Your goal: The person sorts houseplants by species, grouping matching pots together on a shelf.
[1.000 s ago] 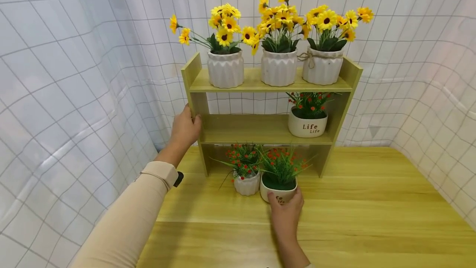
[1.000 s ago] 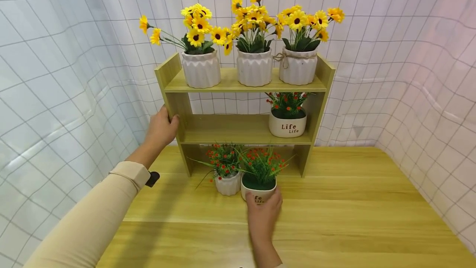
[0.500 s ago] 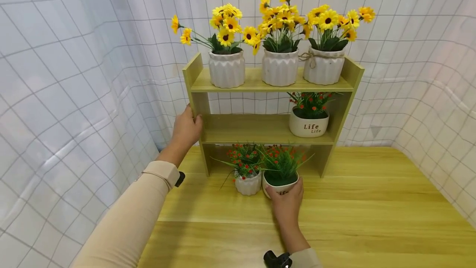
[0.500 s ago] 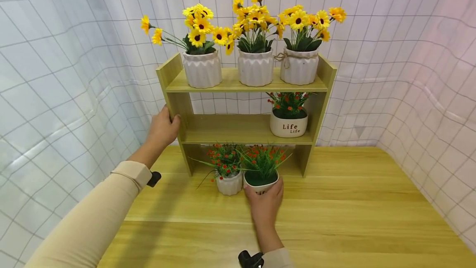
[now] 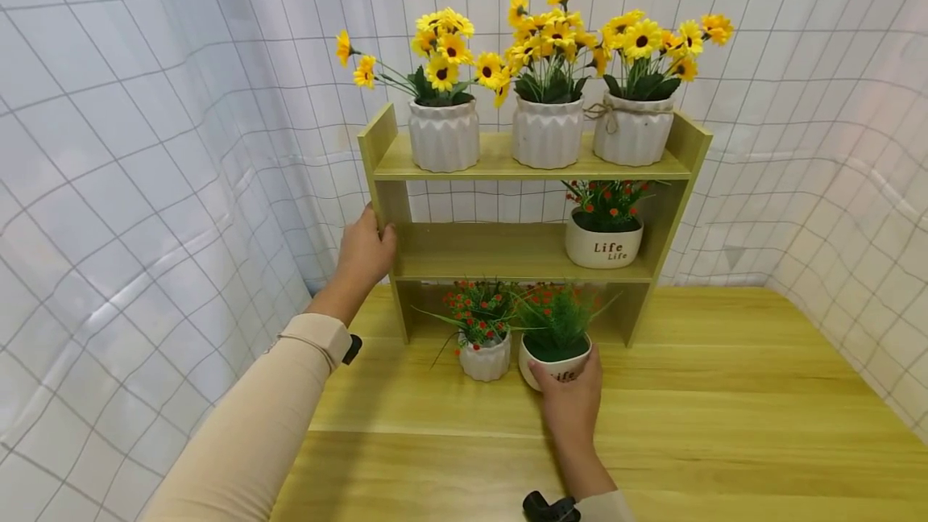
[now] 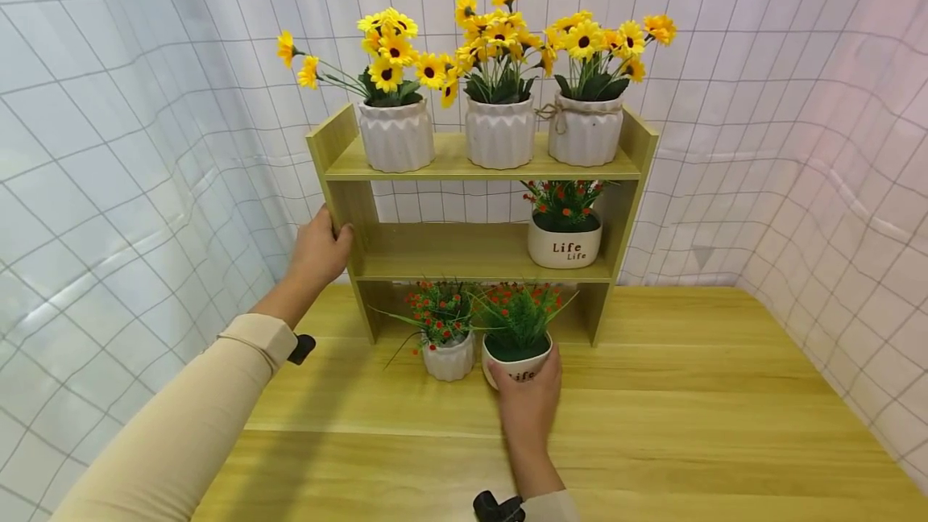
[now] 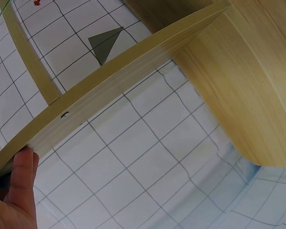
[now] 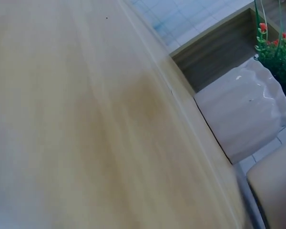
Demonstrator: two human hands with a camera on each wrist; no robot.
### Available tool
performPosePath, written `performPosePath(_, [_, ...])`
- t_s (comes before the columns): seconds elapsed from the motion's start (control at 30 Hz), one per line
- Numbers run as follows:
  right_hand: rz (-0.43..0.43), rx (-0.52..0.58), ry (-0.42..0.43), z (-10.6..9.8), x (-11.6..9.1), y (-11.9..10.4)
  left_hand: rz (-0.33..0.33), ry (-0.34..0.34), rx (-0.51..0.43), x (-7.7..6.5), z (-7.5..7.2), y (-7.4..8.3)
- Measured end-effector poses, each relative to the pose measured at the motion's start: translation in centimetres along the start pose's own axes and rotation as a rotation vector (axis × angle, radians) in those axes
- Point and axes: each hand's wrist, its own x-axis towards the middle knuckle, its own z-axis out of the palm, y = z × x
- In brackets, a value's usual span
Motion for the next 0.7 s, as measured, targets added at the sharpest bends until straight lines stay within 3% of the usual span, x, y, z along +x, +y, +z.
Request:
performPosePath(0.3, [0.033,0.024,0.007,-2.4,-0.8,-1.7,0.010,0.009,0.003,0.0,-0.2,-0.1])
performPosePath(0.7, [-0.036,0.051,-0.003,-4.0,-1.1,-5.1,-0.002,-0.004,0.007,0.0,0.0,0.0])
